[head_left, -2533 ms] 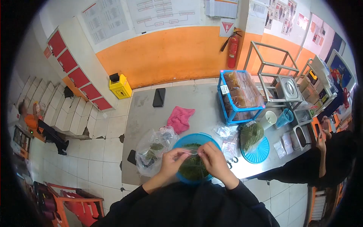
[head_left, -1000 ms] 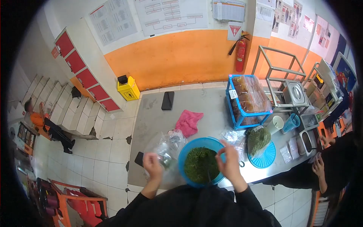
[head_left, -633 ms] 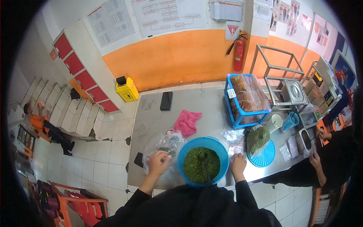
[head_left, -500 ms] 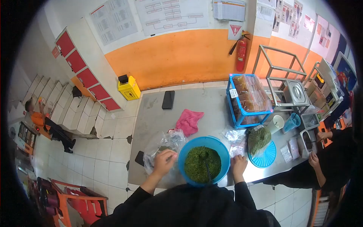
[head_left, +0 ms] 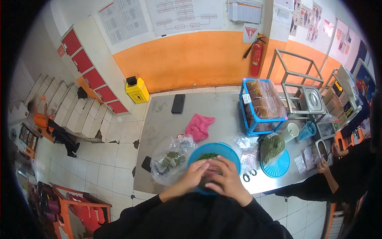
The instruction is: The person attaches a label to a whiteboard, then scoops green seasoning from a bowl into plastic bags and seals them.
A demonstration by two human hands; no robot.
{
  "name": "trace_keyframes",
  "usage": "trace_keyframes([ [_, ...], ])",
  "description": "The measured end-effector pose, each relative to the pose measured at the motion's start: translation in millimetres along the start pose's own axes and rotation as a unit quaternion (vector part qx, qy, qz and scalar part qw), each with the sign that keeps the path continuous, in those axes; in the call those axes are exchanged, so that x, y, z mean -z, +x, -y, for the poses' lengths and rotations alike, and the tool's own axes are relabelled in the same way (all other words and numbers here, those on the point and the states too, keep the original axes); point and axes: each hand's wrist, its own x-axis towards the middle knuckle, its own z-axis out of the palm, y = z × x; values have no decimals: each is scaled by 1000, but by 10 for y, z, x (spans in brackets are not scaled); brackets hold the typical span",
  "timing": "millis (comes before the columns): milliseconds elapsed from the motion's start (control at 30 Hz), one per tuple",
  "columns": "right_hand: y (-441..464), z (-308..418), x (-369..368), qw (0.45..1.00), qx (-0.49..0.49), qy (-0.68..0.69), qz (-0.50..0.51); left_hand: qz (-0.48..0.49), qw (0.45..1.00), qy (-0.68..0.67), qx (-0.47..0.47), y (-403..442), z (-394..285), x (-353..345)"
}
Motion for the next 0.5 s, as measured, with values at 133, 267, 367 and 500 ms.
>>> trace_keyframes([
  [133, -69, -73, -135, 990, -124, 72, 15, 15, 946, 324, -13, -128, -236, -11],
  [267, -206, -207, -176, 980, -138, 108, 98, 28, 909, 408, -84, -175, -171, 90],
  [367, -168, -172, -180, 968, -188, 149, 75, -38, 820, 522, -230, -193, -119, 103],
  [500, -165, -130, -273, 943, -259, 206, 23, -178, 803, 484, -298, -224, -51, 114],
])
